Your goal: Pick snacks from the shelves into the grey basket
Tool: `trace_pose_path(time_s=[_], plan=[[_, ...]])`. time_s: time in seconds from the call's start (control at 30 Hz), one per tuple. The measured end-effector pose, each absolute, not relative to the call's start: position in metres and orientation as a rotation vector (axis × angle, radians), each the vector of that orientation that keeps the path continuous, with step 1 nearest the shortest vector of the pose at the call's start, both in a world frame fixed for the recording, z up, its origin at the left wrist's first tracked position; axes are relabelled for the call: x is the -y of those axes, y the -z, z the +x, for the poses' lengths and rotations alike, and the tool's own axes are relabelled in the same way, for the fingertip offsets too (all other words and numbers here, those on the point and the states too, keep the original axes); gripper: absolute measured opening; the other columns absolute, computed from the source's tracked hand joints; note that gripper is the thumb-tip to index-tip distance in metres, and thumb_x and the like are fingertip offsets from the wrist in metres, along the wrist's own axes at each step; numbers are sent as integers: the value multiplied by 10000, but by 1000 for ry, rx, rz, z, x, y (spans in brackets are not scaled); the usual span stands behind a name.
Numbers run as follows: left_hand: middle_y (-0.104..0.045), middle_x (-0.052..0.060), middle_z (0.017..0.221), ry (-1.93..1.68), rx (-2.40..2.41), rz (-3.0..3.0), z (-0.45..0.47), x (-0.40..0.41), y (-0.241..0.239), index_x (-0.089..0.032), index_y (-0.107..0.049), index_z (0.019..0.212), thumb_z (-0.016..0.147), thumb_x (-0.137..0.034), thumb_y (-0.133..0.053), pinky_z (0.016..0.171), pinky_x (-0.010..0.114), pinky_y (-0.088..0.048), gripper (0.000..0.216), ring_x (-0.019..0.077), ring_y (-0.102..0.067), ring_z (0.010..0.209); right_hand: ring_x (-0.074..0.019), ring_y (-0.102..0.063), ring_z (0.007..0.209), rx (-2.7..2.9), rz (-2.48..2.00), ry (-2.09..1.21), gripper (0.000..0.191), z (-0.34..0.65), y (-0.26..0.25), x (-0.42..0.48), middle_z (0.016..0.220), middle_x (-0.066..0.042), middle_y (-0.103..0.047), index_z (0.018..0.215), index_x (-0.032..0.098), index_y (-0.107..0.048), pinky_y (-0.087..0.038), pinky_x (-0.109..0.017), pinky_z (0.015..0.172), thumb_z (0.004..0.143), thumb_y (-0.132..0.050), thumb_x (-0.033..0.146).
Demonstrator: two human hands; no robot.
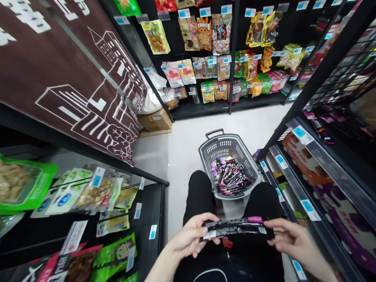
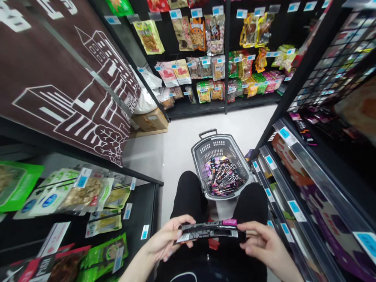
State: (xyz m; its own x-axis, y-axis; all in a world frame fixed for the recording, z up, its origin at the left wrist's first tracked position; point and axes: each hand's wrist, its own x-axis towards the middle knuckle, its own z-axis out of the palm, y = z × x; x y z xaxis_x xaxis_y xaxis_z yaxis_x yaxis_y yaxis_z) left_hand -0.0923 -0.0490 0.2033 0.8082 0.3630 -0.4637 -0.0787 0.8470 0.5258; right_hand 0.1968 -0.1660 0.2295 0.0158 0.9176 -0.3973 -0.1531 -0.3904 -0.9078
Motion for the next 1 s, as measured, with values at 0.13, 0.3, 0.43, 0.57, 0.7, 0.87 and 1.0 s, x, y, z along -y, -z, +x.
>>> trace_pose_path(time_s=[0.13,0.3,0.43,0.57,0.7,0.87,1.0], plan=[[-654,30,536,-353,-843,627,-80,53,-193,-139,-509,920,717,-424,-662,235,112,-280,382,36,-383,241,-170,-619,554,884,-1590,-1199,260,189,-215,159,723,-61,-686,813,187,-718,-532,-277,536,613,-756,350],[-532,-16,507,-480,-1083,833,-72,53,-173,-122,-566,695,698,-550,-598,368,192,-385,429,66,-442,378,-119,-435,483,946,-1781,-662,245,173,-199,140,498,26,-471,624,175,-640,-380,-247,475,715,-646,402],[-624,39,855,-479,-1178,1283,-77,49,-172,-175,-637,963,601,-393,-731,659,276,-477,434,154,-559,739,-124,-406,524,1025,-1762,-685,275,166,-200,129,507,44,-381,607,182,-606,-376,-262,558,776,-578,397],[-434,105,1364,-430,-1004,1161,-73,46,-171,-245,-442,1287,620,-324,-733,985,396,-372,732,243,-416,1216,-153,-490,637,1149,-1637,-795,274,163,-210,122,645,-4,-480,601,184,-596,-397,-259,595,771,-581,398],[-672,144,935,-256,-840,811,-60,47,-164,-101,-631,956,627,-339,-724,725,404,-525,417,238,-650,812,-144,-501,608,1048,-1628,-876,292,165,-214,121,643,-1,-517,646,188,-555,-412,-235,558,785,-544,445],[-674,77,666,-214,-949,838,-53,48,-158,-75,-670,745,596,-332,-733,559,307,-537,304,211,-661,636,-121,-476,502,984,-1961,-729,312,176,-197,130,530,25,-518,681,174,-611,-408,-216,506,734,-600,481],[-647,38,581,-210,-1049,988,-54,43,-155,-72,-699,702,538,-322,-759,524,259,-521,305,160,-620,551,-151,-563,528,912,-1933,-885,320,184,-185,133,554,4,-594,694,177,-628,-488,-234,517,701,-626,497]])
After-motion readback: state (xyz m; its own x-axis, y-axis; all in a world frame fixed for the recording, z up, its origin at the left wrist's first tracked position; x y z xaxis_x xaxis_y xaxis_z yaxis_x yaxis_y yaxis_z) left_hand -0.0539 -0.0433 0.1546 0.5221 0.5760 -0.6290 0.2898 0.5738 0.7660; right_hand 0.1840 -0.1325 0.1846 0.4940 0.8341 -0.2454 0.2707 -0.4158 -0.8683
